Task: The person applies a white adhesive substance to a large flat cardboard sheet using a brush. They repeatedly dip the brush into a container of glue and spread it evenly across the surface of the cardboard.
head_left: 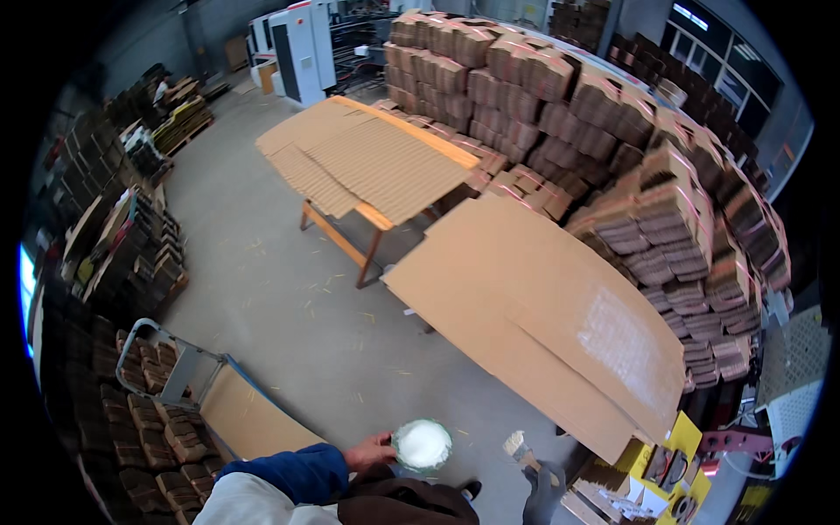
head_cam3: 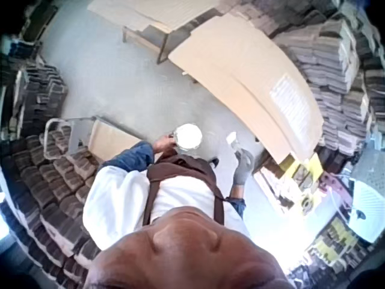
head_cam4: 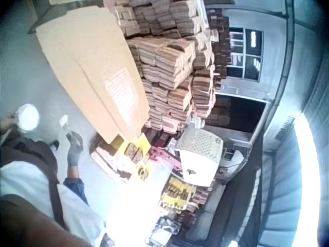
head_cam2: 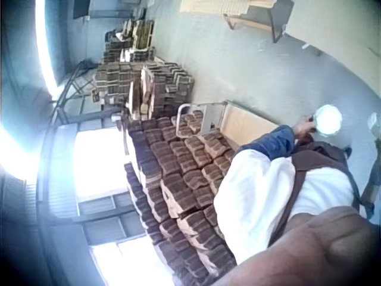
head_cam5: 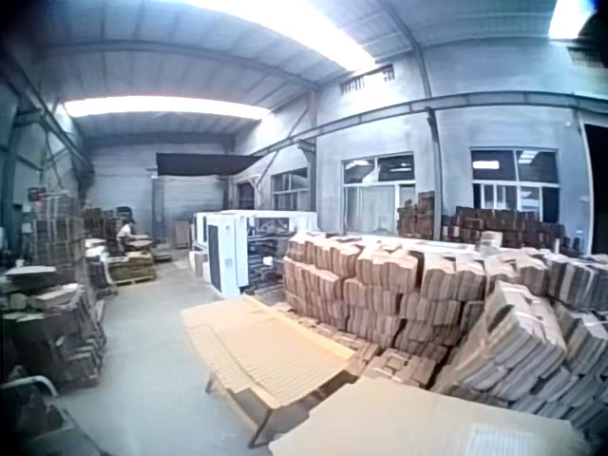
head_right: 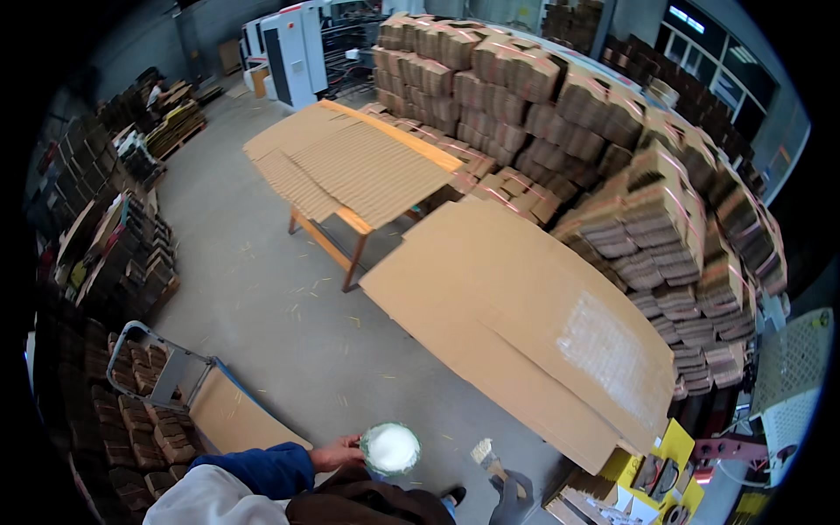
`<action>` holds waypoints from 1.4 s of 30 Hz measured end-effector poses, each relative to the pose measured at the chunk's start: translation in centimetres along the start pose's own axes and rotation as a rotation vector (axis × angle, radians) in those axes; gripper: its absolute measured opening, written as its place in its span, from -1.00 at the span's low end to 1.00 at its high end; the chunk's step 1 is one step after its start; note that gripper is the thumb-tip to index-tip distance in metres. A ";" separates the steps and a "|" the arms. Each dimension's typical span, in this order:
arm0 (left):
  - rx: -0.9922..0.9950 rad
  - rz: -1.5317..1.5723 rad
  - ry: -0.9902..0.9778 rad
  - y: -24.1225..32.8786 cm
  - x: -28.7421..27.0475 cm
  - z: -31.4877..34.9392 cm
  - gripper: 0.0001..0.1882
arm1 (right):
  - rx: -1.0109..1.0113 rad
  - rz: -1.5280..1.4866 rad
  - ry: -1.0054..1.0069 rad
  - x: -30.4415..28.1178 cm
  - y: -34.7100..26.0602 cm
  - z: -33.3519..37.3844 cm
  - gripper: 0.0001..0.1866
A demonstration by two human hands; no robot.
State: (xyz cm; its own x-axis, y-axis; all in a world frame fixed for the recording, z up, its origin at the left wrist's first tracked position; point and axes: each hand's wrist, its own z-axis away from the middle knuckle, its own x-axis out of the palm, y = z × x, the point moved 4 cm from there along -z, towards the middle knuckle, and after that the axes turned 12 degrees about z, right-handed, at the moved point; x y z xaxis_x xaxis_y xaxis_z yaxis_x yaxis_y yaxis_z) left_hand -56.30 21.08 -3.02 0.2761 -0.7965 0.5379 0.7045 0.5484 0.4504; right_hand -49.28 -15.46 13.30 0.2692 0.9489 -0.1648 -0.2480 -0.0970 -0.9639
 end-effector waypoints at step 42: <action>0.118 -0.159 -0.224 93.1 -0.5 -51.1 -0.69 | 0.214 -0.090 0.703 57.1 -16.7 -20.2 -0.79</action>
State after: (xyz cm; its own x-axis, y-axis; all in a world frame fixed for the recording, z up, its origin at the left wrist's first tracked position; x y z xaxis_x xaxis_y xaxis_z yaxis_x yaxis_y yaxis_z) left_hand 42.56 59.51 2.20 0.0080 -0.8063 0.5914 0.6427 0.4572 0.6147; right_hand -10.98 34.24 15.76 0.8116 0.5271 -0.2519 -0.3540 0.1009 -0.9298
